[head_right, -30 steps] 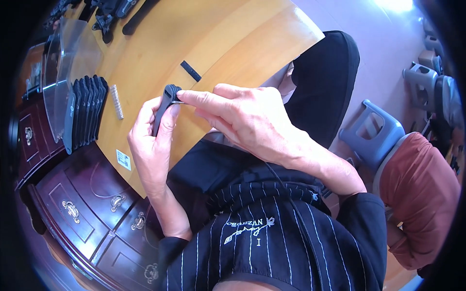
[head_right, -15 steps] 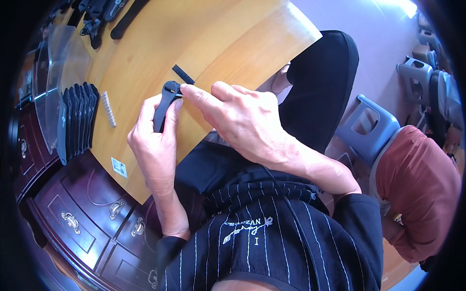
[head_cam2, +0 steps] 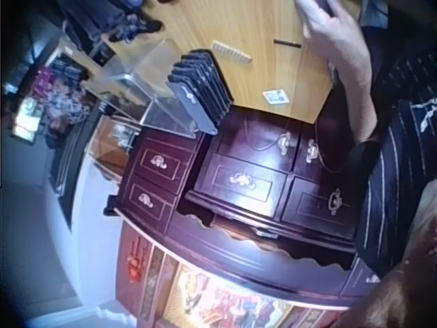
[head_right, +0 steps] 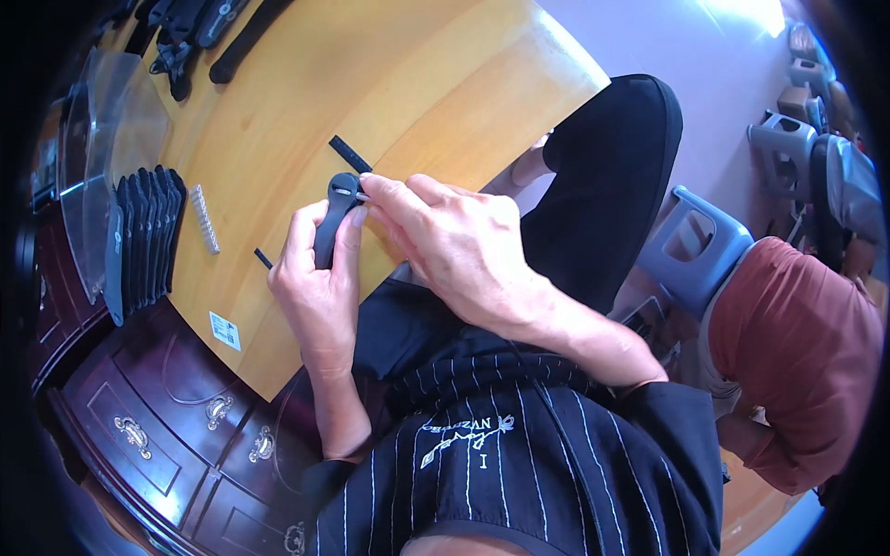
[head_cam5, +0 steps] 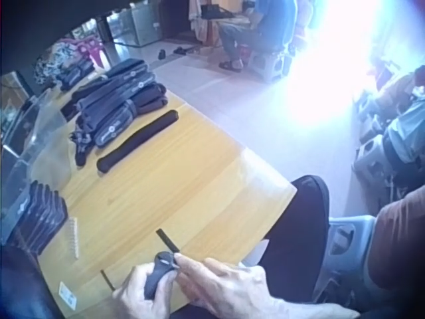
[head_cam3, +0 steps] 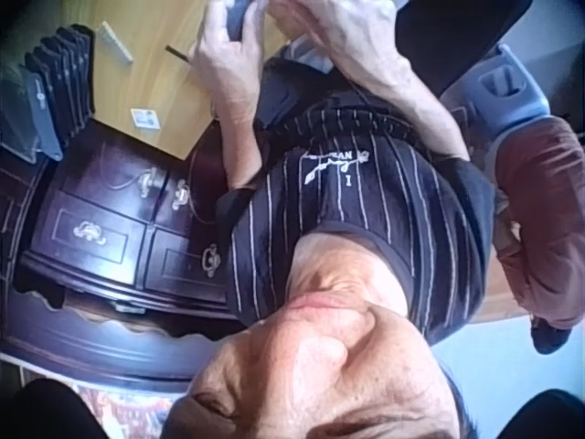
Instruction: Assembling components onto black storage straps using a small prying tool.
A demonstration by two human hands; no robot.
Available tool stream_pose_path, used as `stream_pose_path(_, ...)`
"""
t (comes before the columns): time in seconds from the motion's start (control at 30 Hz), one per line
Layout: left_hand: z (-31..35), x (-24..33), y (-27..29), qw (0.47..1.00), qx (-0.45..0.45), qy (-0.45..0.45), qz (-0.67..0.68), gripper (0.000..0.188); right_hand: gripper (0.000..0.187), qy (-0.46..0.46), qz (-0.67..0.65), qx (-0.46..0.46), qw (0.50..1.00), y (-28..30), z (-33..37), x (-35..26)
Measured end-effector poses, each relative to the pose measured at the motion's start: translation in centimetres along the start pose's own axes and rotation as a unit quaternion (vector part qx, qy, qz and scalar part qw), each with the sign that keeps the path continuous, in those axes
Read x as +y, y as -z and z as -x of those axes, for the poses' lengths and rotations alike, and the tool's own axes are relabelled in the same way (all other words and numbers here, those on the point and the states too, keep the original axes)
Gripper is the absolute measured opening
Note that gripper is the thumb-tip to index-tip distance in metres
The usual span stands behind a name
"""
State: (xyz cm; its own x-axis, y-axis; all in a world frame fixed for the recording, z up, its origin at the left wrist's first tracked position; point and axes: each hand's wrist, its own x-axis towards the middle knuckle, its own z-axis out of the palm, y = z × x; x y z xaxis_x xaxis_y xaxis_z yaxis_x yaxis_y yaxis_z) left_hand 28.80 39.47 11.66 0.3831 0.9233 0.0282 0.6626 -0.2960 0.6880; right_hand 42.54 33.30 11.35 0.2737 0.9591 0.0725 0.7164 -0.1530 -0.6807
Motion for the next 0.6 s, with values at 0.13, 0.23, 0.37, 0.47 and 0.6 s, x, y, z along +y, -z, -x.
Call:
stream_pose_path(0.13,0.4,-0.2,1.2,0.999,-0.016,-0.033,-0.015,0.021,0.026,0.038,-0.093,-0.083,0.992,1.5,-0.8,1.7)
stream_pose_path(0.23,0.7,-0.4,1.4,0.995,0.005,-0.090,-0.034,0.022,0.028,0.028,-0.150,-0.122,0.981,2.0,-0.9,1.6)
stream_pose_path(0.37,0.7,-0.5,1.6,0.996,-0.019,-0.092,-0.007,0.024,0.027,0.042,-0.137,-0.088,0.986,2.0,-0.7,1.9)
stream_pose_path(0.47,0.9,-0.3,2.4,0.995,-0.069,-0.073,0.030,0.023,0.027,0.062,-0.133,-0.095,0.985,2.5,-0.8,2.3)
stream_pose_path(0.6,0.7,0.1,4.1,0.984,-0.146,-0.052,0.083,0.024,0.026,0.077,-0.187,-0.168,0.965,4.1,-1.3,3.1)
